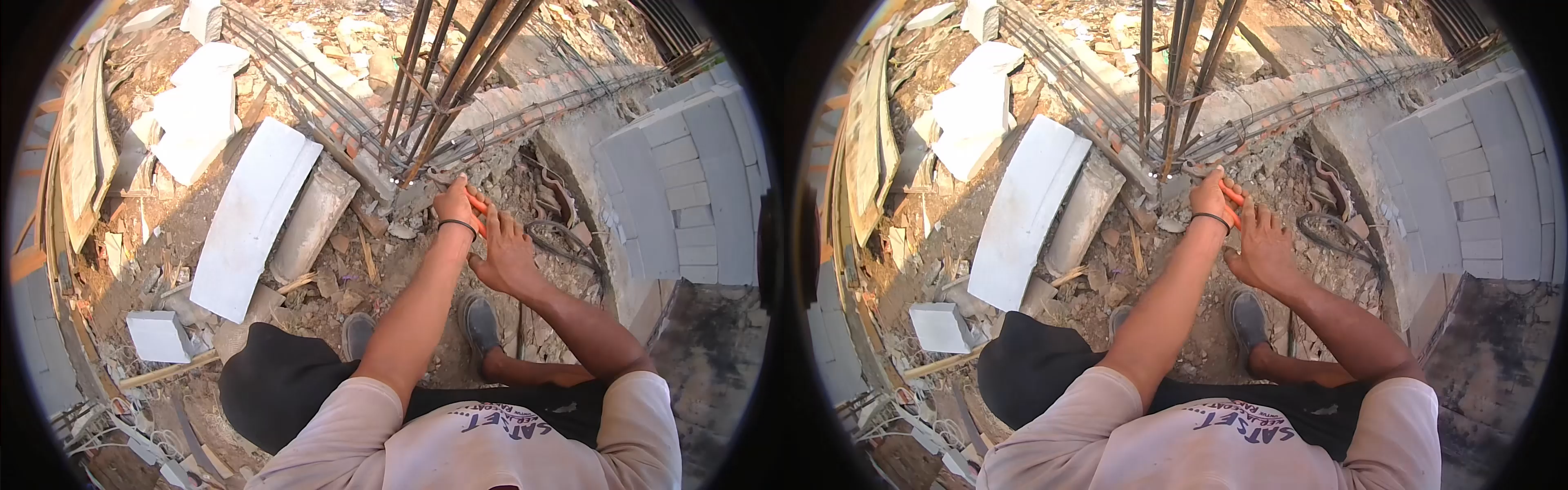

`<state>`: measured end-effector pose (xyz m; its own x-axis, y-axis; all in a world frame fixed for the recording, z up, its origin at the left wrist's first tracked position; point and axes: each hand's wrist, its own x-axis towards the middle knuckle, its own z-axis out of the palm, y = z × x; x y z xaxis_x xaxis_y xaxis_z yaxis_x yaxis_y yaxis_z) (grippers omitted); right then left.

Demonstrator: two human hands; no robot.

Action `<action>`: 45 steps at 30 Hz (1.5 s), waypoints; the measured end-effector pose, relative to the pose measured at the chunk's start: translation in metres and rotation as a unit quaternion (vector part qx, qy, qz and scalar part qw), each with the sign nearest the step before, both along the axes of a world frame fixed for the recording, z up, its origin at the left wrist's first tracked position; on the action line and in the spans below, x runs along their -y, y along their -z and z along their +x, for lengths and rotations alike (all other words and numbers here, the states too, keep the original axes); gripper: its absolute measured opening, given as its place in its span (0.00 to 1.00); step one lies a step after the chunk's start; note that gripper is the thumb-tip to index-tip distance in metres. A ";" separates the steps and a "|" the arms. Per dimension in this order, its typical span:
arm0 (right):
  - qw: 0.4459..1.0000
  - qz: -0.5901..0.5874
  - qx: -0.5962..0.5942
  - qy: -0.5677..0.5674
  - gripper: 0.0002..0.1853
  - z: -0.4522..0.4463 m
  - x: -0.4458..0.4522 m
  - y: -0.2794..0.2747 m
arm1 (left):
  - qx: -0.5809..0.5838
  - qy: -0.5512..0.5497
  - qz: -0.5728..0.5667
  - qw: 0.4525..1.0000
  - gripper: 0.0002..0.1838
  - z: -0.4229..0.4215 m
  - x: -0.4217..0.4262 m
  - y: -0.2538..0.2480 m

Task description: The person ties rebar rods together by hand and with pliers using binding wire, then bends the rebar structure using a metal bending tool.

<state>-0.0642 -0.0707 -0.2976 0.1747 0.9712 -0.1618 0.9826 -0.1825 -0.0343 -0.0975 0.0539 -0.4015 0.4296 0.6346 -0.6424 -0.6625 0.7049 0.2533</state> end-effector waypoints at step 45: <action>0.990 -0.050 -0.131 -0.022 0.14 0.082 -0.047 0.056 | -0.118 -0.029 0.050 0.991 0.17 0.011 0.005 0.002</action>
